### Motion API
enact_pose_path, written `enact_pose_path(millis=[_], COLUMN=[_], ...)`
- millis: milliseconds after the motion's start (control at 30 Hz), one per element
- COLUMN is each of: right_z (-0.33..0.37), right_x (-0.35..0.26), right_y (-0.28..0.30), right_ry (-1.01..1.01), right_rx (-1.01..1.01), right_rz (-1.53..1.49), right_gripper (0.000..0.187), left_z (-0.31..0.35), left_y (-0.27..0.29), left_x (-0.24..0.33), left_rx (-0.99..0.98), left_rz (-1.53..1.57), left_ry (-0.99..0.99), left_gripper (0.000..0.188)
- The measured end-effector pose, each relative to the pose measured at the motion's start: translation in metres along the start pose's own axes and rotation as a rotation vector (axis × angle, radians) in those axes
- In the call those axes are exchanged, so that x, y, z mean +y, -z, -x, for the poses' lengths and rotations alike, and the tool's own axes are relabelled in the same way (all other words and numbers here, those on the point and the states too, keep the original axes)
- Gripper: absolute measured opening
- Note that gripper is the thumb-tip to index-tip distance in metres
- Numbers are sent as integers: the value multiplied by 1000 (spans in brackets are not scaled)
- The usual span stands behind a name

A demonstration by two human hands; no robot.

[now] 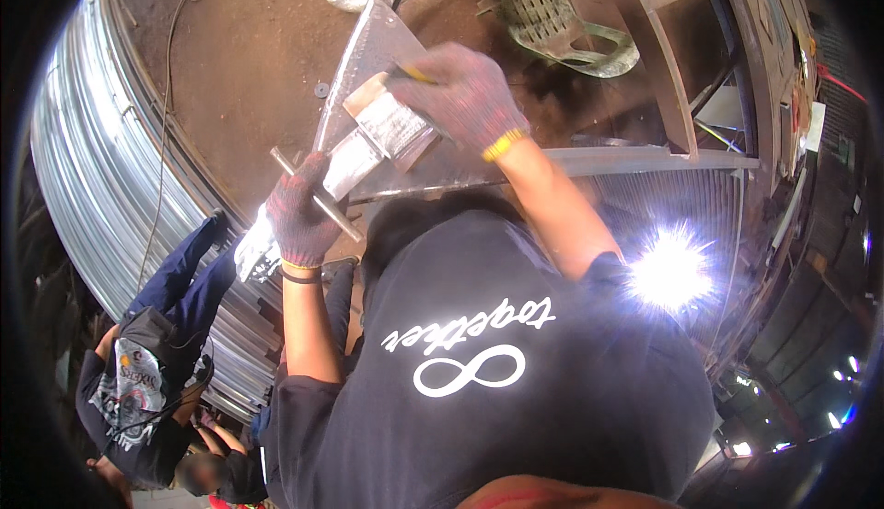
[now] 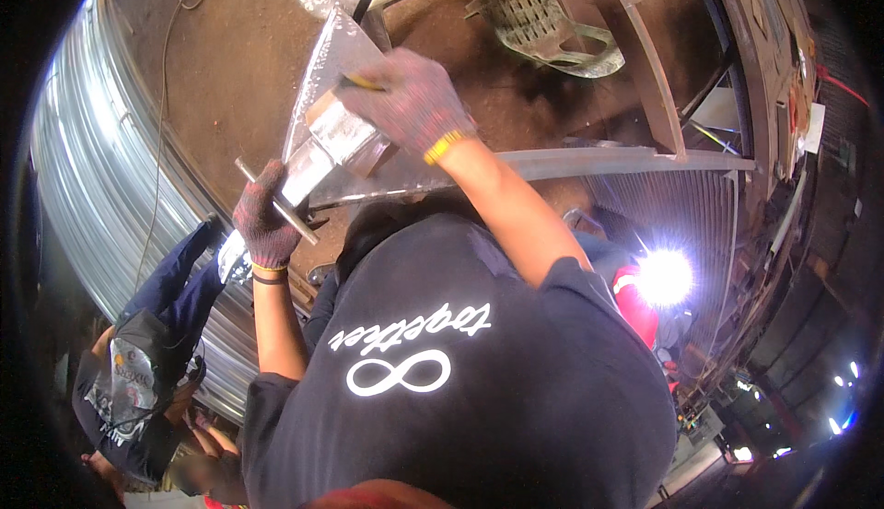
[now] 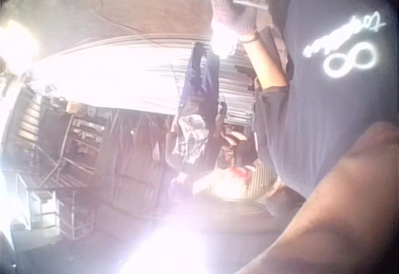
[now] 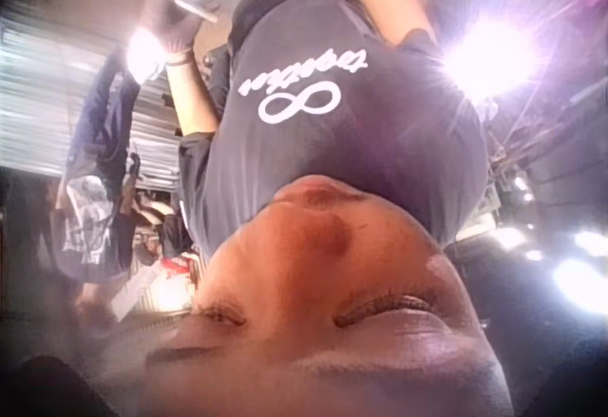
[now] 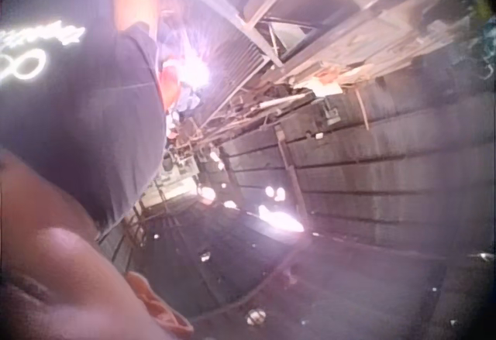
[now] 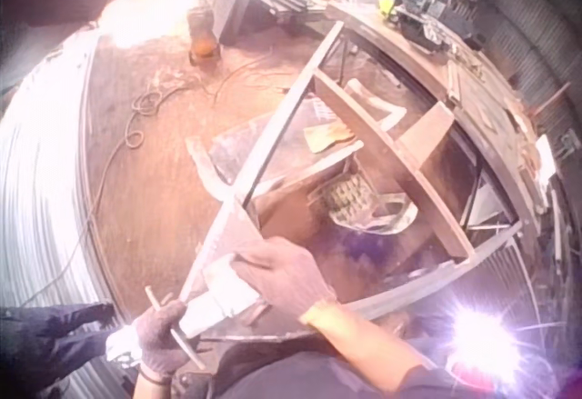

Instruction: The person uses a yellow sanding block to clean and smooth the surfaces of small metal frames. They repeatedly rub the block along the edges and corners of the frames, occasionally repositioning the pieces on a metal workbench.

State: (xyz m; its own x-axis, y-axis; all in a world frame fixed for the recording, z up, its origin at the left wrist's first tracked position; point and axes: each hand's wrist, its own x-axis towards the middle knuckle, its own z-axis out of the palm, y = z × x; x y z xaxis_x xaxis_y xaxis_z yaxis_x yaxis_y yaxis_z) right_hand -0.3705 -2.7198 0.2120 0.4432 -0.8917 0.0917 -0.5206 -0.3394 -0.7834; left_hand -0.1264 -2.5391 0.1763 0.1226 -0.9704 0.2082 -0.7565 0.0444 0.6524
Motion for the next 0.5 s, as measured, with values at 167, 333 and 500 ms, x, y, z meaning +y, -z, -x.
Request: enact_pose_path(millis=[167, 333, 500], right_z=[20, -3, 32], right_x=[6, 25, 15], right_y=[14, -2, 9], right_ry=[-70, 274, 164], right_rx=[-27, 22, 57], right_rz=[-145, 14, -7], right_gripper=[20, 15, 17], left_z=[-3, 5, 6], left_y=[-4, -1, -2], left_x=[-5, -4, -1], left_rx=[39, -7, -5], left_rz=[36, -45, -69], left_ry=[-78, -36, -48], left_gripper=[64, 68, 65])
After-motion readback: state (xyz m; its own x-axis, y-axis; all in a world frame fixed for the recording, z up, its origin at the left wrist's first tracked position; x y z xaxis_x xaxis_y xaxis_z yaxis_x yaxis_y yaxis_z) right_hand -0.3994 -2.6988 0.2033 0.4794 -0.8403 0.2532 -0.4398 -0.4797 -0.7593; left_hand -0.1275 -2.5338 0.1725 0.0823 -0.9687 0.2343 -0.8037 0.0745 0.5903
